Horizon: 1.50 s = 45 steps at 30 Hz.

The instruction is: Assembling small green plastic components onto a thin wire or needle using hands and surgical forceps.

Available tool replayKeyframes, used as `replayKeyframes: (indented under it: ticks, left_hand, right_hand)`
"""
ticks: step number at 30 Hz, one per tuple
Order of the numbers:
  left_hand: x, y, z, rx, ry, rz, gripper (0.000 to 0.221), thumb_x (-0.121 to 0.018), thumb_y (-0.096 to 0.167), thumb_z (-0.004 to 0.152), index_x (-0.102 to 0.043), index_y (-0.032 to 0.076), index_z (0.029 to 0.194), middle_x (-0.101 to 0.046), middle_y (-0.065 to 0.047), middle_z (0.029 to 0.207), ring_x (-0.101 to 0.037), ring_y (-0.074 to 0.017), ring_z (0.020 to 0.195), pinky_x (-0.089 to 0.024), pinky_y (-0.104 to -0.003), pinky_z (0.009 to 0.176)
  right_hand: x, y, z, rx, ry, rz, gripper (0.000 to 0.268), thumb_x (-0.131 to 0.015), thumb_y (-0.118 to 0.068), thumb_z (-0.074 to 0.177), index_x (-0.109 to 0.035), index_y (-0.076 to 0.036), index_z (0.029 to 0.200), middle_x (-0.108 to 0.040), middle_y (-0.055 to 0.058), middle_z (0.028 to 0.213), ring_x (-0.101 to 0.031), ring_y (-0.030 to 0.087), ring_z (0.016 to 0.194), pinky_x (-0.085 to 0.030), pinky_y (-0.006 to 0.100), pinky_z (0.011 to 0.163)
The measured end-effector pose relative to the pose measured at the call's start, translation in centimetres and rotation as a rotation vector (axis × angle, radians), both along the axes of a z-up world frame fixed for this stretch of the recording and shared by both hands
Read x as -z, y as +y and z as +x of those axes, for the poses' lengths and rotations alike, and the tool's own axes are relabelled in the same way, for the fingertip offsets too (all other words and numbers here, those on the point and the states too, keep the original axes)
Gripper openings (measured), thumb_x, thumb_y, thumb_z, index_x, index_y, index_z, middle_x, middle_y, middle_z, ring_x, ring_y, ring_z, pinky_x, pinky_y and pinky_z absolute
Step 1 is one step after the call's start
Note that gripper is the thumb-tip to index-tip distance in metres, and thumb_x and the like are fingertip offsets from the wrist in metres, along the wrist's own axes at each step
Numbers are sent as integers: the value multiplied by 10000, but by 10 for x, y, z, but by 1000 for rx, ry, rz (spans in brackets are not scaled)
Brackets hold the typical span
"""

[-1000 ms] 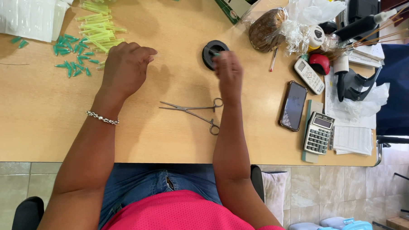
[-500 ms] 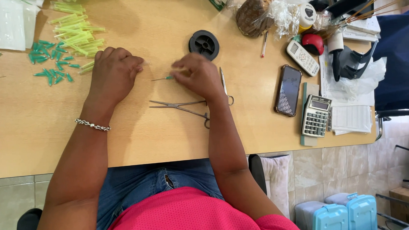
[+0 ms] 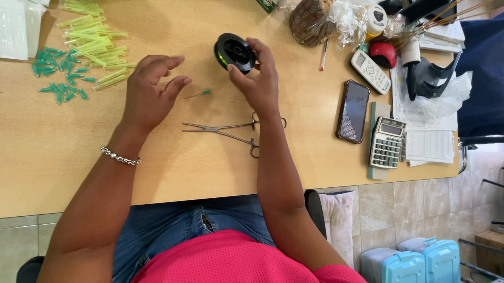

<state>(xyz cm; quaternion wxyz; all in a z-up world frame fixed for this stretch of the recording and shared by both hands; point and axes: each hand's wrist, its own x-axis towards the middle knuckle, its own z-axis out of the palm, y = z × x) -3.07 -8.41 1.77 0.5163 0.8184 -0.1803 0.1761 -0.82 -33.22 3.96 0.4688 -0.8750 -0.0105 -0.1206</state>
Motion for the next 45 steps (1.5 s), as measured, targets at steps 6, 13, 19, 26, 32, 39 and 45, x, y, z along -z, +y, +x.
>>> replayKeyframes:
  ticks: [6,13,19,26,32,39,45]
  left_hand:
    - [-15,-13,-4,267,734,-997,698,-709,266,924,-444,79,1542,-678,-123,1298,-707,-236,1133,-635,-378,1002]
    - [-14,-1,2,225,719,-982,476,-595,65,1001,-554,65,1476,-722,-33,1189,-693,-127,1061,-663,-342,922]
    - [-13,-12,-7,261,629,-795,244,-655,56,1041,-696,13,1277,-746,-183,1079,-744,-212,997,-661,-383,889]
    - [-17,-14,-11,367,434,-691,488,-775,-125,873,-619,-87,1334,-702,-243,1162,-700,-249,1086,-632,-416,935]
    - [-6,-12,-11,177,210,-455,254,-831,-45,928,-752,-31,1169,-729,-206,1057,-738,-281,1012,-627,-384,849]
    - [-23,-11,-13,86,465,-578,64,-767,39,965,-760,-4,1012,-754,-159,943,-749,-172,850,-669,-273,702]
    - [-21,-7,-11,268,664,-898,137,-656,171,1023,-600,98,922,-770,-172,1079,-773,-186,850,-570,-223,577]
  right_hand:
    - [-17,37,-23,-253,-162,152,378,-799,-122,861,-650,-147,1208,-663,89,1332,-643,205,1252,-536,330,1074]
    - [-14,41,-28,-220,-189,138,478,-680,-408,1025,-552,-169,1419,-474,93,1563,-473,249,1488,-514,410,1136]
    - [18,32,-9,-328,238,862,302,-718,-106,1006,-671,3,1283,-735,148,953,-747,161,780,-645,277,673]
    - [11,35,-7,-204,185,938,272,-731,-137,992,-706,0,1226,-711,127,786,-661,99,594,-571,212,510]
    - [32,30,0,-163,181,988,262,-723,-124,991,-692,31,1201,-746,164,905,-775,219,833,-679,379,737]
    - [20,27,-2,-119,189,1027,306,-705,-185,995,-660,-21,1249,-722,115,1031,-720,205,961,-653,395,776]
    - [17,24,-1,-84,278,1101,310,-763,-225,927,-603,-101,1162,-698,52,1037,-676,155,910,-627,358,667]
